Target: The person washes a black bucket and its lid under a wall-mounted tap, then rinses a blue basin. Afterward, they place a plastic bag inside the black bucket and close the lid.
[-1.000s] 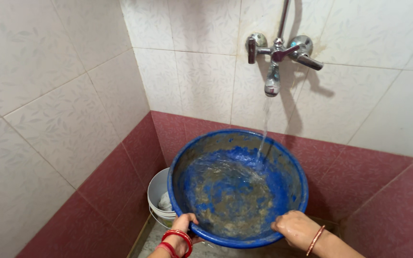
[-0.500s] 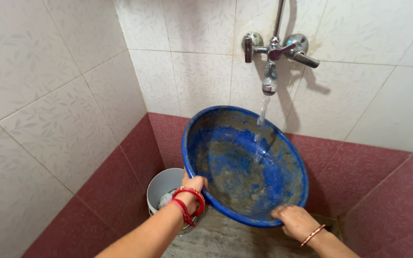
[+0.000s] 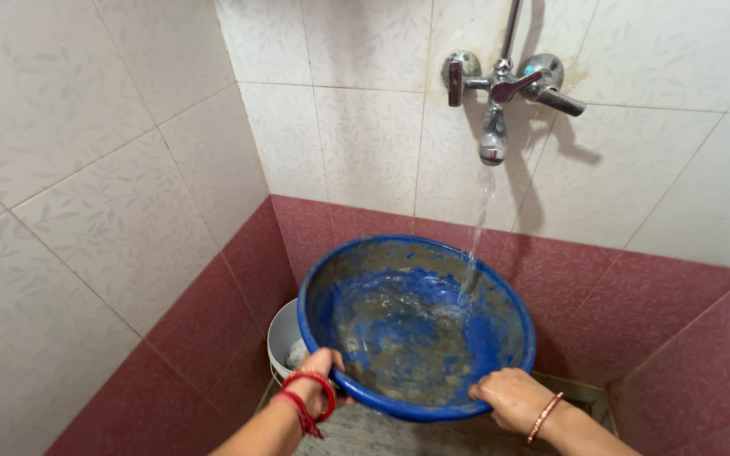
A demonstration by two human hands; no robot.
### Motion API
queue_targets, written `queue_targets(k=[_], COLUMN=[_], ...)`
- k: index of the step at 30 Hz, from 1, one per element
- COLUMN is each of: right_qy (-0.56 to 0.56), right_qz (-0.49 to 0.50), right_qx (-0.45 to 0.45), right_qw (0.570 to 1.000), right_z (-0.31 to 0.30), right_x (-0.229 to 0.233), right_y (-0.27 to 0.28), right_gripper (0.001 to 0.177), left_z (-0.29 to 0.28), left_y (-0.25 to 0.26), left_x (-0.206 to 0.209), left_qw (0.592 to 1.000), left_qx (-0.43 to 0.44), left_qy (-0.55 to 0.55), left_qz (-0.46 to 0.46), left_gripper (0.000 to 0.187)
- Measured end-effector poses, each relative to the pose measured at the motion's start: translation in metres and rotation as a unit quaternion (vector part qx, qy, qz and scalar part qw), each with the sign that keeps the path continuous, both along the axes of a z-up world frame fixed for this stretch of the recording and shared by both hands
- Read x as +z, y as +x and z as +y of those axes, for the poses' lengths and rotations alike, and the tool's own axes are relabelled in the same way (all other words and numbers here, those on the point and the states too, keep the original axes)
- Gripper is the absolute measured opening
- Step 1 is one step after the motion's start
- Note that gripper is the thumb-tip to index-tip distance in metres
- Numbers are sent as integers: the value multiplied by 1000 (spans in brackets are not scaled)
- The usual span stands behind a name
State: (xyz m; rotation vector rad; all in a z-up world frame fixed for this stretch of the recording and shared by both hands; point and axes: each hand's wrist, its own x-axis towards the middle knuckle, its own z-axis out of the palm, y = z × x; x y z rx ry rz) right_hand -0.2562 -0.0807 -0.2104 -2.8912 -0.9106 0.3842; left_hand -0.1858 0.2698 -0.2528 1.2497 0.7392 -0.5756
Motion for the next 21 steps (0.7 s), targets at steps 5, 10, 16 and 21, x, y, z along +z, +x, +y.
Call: queue_targets(k=[5,10,16,21], right_qy=[-46,-81,-38,-28], right_qz=[-5,-54,-93,-84], right_qx=[24,49,19,-34], right_qw=[999,994,995,995], right_z=[-27,-62,-75,-48], right_x=[10,19,-2,-14], right_y=[-11,-17,-16,-7], right_gripper=[25,25,36,19], left_z=[-16,-62,-69,-49], left_y=[-25,-29,-13,-2], left_x=[-80,-111,-38,16], left_qw=[993,983,996,996], left_qx=[44,78,23,24], left_qy=[-98,-164,-76,-44], left_qz=[45,21,-30,-71], left_gripper=[29,26,48,58])
